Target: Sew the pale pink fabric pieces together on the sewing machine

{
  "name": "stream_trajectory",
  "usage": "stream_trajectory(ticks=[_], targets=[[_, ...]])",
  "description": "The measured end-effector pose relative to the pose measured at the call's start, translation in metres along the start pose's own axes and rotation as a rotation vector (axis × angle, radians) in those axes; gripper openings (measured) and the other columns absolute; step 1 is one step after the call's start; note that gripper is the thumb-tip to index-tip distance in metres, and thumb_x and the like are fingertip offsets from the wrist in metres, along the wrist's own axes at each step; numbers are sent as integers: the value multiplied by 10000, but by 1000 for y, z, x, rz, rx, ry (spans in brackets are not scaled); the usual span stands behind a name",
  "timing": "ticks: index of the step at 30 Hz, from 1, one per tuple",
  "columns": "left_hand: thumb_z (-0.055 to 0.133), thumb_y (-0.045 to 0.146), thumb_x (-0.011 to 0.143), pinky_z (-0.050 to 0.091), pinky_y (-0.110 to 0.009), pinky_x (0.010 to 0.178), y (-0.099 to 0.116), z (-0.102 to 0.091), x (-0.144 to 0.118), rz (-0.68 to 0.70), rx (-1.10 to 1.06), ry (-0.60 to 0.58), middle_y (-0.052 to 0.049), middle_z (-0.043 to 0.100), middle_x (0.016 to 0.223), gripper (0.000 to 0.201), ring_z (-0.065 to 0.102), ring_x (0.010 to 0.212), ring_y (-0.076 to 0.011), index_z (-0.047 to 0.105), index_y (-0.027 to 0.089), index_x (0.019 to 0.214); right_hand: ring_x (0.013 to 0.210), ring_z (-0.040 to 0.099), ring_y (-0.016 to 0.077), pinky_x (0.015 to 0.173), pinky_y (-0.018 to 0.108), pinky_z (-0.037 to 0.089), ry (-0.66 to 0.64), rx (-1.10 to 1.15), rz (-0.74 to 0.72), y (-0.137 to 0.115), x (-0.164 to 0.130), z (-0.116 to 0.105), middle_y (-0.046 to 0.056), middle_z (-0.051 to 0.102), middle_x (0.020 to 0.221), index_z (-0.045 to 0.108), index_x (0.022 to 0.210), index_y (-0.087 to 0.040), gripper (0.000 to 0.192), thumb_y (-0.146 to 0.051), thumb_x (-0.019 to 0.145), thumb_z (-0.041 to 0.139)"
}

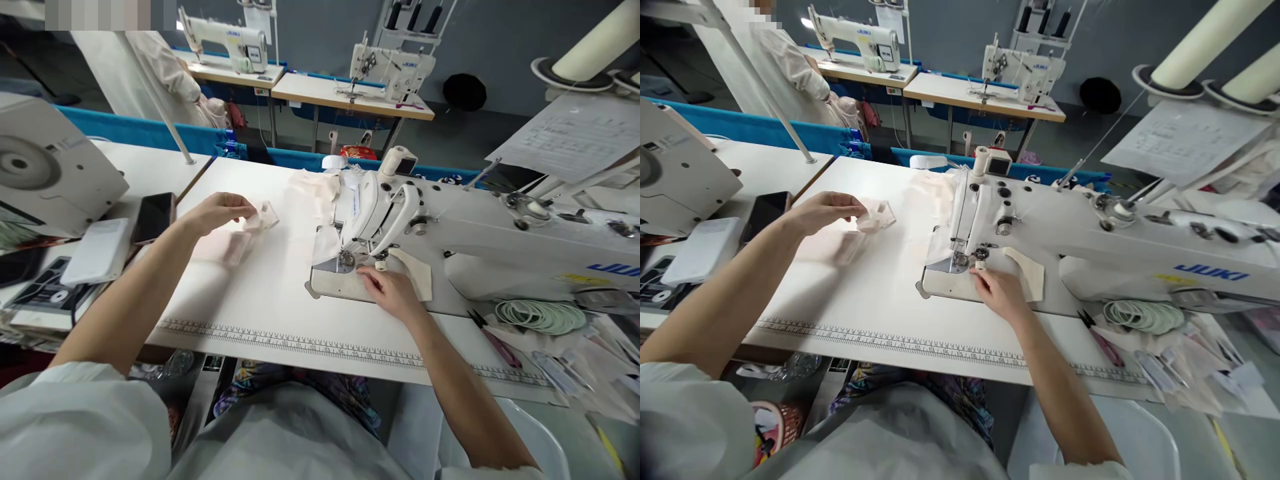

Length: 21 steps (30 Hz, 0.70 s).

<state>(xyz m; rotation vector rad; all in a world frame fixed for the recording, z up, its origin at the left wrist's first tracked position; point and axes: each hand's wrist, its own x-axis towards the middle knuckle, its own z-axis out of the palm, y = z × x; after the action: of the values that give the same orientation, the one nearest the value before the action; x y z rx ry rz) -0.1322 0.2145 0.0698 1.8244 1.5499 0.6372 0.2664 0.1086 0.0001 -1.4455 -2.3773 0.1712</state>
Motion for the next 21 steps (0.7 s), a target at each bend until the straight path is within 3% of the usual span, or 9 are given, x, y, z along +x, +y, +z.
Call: stream_trajectory(ticks=[3, 7, 9, 11, 13, 16, 18, 21], targets=[[614, 430, 787, 478, -274, 701, 25, 31, -29, 114, -68, -129, -54, 696, 806, 291, 608, 742, -152, 686, 152, 835, 576, 584, 154, 572, 259, 361, 3, 3, -5, 1, 0, 0, 23, 699, 696, 674, 1065, -208, 325, -321, 955, 391], [497, 371, 921, 521, -308, 721, 49, 100, -86, 373, -13, -296, -90, 700, 936, 295, 635, 813, -166, 677, 139, 949, 572, 577, 149, 581, 257, 367, -6, 9, 9, 0, 0, 0, 24, 704, 717, 673, 1071, -210, 322, -324, 955, 395], [476, 347, 954, 529, -367, 845, 54, 126, -114, 513, 2, -287, -104, 693, 990, 287, 629, 962, -201, 662, 135, 1005, 575, 578, 147, 585, 258, 375, -19, 13, 19, 0, -1, -1, 32, 712, 748, 669, 1090, -205, 328, -322, 956, 394], [460, 312, 974, 526, -393, 906, 55, 135, -135, 574, 2, -229, -115, 677, 1072, 274, 611, 1058, -216, 634, 142, 1100, 586, 588, 152, 584, 261, 382, -26, 17, 18, -2, 0, -3, 42, 718, 770, 669, 1105, -200, 337, -317, 953, 391], [467, 280, 978, 542, -384, 900, 54, 127, -152, 572, -19, -139, -118, 661, 1125, 283, 615, 1076, -213, 591, 164, 1204, 588, 600, 162, 568, 263, 387, -18, 27, -10, -4, 0, -6, 52, 722, 766, 675, 1103, -194, 349, -314, 950, 385], [488, 235, 971, 557, -366, 894, 59, 95, -173, 518, -106, 58, -110, 641, 1203, 389, 619, 1100, -209, 487, 230, 1360, 561, 625, 176, 511, 262, 396, 27, 41, -98, -5, -2, -9, 56, 721, 713, 695, 1042, -187, 355, -331, 942, 386], [493, 227, 969, 541, -384, 946, 65, 72, -188, 526, -221, 287, -124, 574, 1329, 482, 581, 1185, -228, 399, 259, 1441, 599, 669, 181, 501, 249, 431, 94, 27, -112, 1, -4, -5, 41, 738, 747, 698, 1002, -221, 328, -366, 929, 413], [554, 295, 939, 496, -430, 1033, 74, 45, -206, 675, -359, 765, -107, 374, 1521, 620, 440, 1346, -282, 294, 297, 1502, 587, 693, 181, 435, 236, 445, 178, 47, -153, 15, 0, 9, 27, 753, 795, 695, 958, -253, 298, -429, 902, 461]])
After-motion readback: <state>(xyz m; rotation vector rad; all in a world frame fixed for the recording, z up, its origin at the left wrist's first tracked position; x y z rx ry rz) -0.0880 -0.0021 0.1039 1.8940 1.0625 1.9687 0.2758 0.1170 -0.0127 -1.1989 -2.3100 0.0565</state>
